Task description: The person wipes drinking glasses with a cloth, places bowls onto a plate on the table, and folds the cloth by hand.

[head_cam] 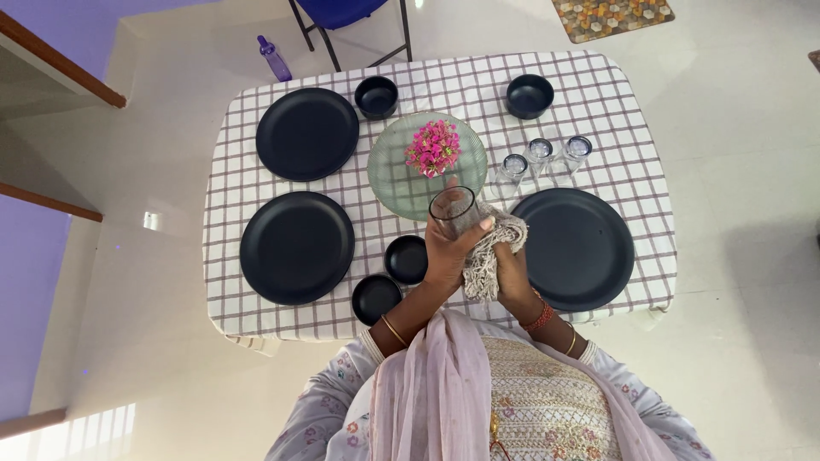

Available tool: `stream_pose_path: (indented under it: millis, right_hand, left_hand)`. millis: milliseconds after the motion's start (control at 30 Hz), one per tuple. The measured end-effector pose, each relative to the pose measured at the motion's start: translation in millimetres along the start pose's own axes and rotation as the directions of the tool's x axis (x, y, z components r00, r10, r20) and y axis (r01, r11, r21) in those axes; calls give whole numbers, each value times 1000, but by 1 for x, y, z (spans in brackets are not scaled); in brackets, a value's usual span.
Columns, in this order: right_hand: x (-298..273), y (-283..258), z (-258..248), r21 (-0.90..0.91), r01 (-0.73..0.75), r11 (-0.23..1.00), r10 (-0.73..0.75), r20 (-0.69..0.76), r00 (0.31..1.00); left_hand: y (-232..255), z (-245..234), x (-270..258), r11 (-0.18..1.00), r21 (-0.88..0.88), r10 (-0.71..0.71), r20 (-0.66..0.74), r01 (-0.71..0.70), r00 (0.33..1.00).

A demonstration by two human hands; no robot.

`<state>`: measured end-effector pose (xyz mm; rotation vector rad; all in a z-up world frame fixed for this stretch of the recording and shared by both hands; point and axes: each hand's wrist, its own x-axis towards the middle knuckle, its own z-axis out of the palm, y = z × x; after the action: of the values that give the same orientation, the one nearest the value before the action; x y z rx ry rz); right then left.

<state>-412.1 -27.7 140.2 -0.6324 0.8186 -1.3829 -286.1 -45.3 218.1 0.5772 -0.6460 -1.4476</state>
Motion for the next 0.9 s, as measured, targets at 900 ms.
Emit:
stream_pose_path:
  millis: [900]
  right_hand:
    - [-8, -106, 10, -527, 430, 733, -167, 474, 865]
  left_hand:
    - [48, -33, 4, 247, 958, -202, 197, -145, 959]
